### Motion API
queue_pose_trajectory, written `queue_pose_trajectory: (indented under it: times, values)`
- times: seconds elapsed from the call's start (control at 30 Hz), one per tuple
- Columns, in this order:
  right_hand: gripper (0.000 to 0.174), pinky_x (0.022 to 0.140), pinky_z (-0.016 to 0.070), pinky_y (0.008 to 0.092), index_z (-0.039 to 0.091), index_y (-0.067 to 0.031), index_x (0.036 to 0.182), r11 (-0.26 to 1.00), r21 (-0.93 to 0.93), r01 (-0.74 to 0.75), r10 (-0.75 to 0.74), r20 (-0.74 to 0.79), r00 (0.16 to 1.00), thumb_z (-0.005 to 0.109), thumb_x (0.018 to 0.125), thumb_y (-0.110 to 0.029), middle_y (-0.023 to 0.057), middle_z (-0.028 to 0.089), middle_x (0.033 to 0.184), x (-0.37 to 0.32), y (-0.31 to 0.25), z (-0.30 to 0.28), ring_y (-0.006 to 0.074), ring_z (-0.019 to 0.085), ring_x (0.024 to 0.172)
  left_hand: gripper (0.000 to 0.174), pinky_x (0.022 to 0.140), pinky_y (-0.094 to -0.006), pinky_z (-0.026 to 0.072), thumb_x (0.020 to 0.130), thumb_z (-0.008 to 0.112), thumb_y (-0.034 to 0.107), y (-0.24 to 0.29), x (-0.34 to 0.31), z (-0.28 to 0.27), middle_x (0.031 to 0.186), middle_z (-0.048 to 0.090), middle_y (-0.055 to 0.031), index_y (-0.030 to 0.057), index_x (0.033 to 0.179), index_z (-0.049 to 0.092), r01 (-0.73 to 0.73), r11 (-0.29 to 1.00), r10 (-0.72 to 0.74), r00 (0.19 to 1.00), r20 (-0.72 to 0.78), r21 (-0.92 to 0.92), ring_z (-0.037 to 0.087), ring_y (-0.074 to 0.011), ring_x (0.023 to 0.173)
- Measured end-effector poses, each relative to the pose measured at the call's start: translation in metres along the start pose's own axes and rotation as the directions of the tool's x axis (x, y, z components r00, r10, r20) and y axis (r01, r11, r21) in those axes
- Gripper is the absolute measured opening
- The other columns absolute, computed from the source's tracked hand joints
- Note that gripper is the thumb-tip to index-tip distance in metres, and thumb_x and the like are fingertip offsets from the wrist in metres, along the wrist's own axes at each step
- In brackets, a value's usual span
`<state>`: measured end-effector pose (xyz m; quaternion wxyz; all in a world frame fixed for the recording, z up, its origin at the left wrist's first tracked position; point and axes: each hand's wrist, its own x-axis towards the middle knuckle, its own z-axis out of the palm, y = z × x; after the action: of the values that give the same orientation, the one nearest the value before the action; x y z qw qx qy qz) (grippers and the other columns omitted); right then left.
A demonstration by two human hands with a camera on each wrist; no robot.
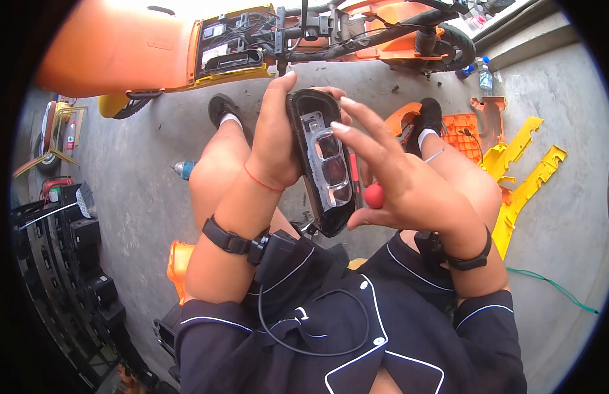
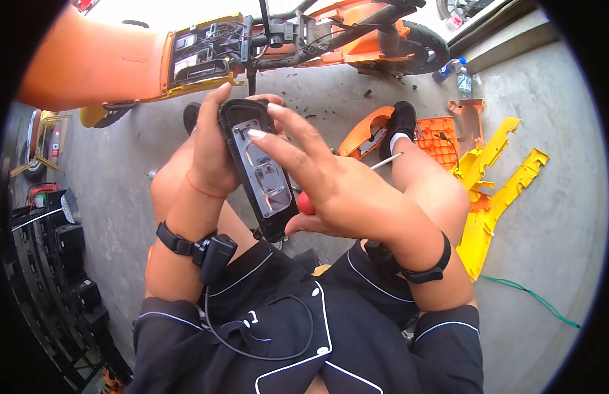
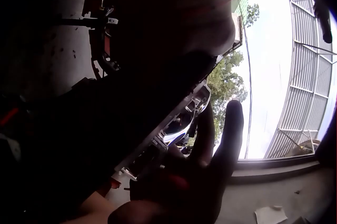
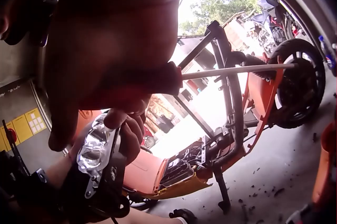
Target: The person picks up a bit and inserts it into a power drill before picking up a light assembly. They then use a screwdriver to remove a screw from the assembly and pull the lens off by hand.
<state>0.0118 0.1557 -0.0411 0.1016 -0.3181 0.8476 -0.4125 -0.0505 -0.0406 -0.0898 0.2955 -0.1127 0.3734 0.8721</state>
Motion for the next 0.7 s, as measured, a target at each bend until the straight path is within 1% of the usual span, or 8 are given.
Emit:
queue_pose_trajectory:
  times: [0.1,0.13,0.2,0.23,0.3,0.33,0.4,0.7]
  values:
    - [0.071,0.065,0.0492,0.025,0.052,-0.0065,0.135,0.983,0.152,0.106,-0.054,-0.315,0.948,0.084,0.072,-0.008,0.0154,0.051,0.138,-0.007,0.001,-0.017,0.0153,0.058,0.072,0.064,0.068,-0.036,0.0551,0.094,0.034,0.055,0.006,-0.003,0.001,0.082,0.066,-0.0143,-0.0011,0.109,0.06,0.026,1.0,-0.026,0.999,0.025,-0.009,0.067,-0.0257,0.072]
    - [0.048,0.062,0.045,0.0205,0.057,-0.0032,0.125,0.974,0.082,0.209,-0.147,-0.475,0.868,0.074,0.081,-0.003,0.0138,0.06,0.124,-0.012,0.009,-0.024,0.0081,0.053,0.068,0.064,0.068,-0.0364,0.0551,0.094,0.034,0.055,0.005,-0.002,0.0,0.082,0.066,-0.0148,-0.0012,0.109,0.06,0.031,1.0,-0.03,0.999,0.038,-0.008,0.067,-0.0265,0.073]
    - [0.017,0.06,0.0462,0.0254,0.06,-0.0039,0.11,0.768,0.301,0.565,-0.166,-0.758,0.631,0.055,0.094,-0.011,0.0127,0.064,0.1,-0.009,0.014,-0.036,0.0101,0.051,0.067,0.064,0.069,-0.0369,0.0551,0.094,0.034,0.055,0.002,0.0,0.001,0.082,0.065,-0.0153,-0.0014,0.11,0.06,0.043,0.999,-0.042,0.998,0.054,-0.008,0.067,-0.0274,0.073]
    - [0.024,0.065,0.043,0.0284,0.06,-0.0058,0.116,0.73,0.354,0.584,-0.108,-0.785,0.611,0.05,0.098,-0.018,0.0064,0.058,0.096,-0.013,0.01,-0.046,0.0134,0.047,0.077,0.065,0.069,-0.037,0.0551,0.094,0.034,0.055,0.0,0.001,0.002,0.083,0.065,-0.0157,-0.0015,0.11,0.06,0.048,0.999,-0.049,0.997,0.054,0.01,0.067,-0.0275,0.073]
    - [0.022,0.068,0.0405,0.0273,0.062,-0.0052,0.112,0.569,0.433,0.699,0.023,-0.859,0.512,0.052,0.099,-0.02,0.0047,0.055,0.091,-0.011,0.004,-0.052,0.013,0.045,0.077,0.065,0.07,-0.0372,0.0551,0.094,0.034,0.056,-0.003,0.0,0.006,0.084,0.065,-0.0161,-0.0016,0.11,0.06,0.057,0.998,-0.058,0.997,0.058,0.028,0.067,-0.0277,0.073]
    - [0.022,0.068,0.0405,0.0273,0.062,-0.0052,0.112,0.573,0.43,0.698,0.024,-0.86,0.51,0.052,0.099,-0.02,0.0047,0.055,0.091,-0.009,0.0,-0.053,0.013,0.045,0.077,0.065,0.071,-0.0373,0.0552,0.094,0.034,0.055,-0.005,-0.001,0.01,0.084,0.065,-0.0162,-0.0017,0.11,0.06,0.084,0.996,-0.084,0.996,0.03,0.022,0.067,-0.0276,0.073]
    - [0.023,0.07,0.0395,0.0266,0.062,-0.0044,0.109,0.478,0.509,0.716,0.225,-0.859,0.46,0.054,0.099,-0.024,0.0041,0.052,0.088,-0.006,-0.006,-0.053,0.0132,0.045,0.077,0.065,0.071,-0.0374,0.0552,0.094,0.033,0.055,-0.008,0.001,0.013,0.085,0.065,-0.0163,-0.0017,0.109,0.06,0.113,0.994,-0.113,0.994,0.001,0.017,0.067,-0.0276,0.073]
    - [0.024,0.069,0.0396,0.0269,0.063,-0.005,0.103,0.485,0.546,0.683,0.198,-0.83,0.522,0.056,0.098,-0.027,0.0035,0.053,0.087,0.002,0.007,-0.049,0.0129,0.046,0.077,0.064,0.072,-0.0397,0.0561,0.095,0.032,0.055,-0.012,0.007,0.008,0.086,0.065,-0.017,-0.001,0.11,0.059,0.084,0.995,-0.082,0.996,0.024,-0.06,0.069,-0.0289,0.075]
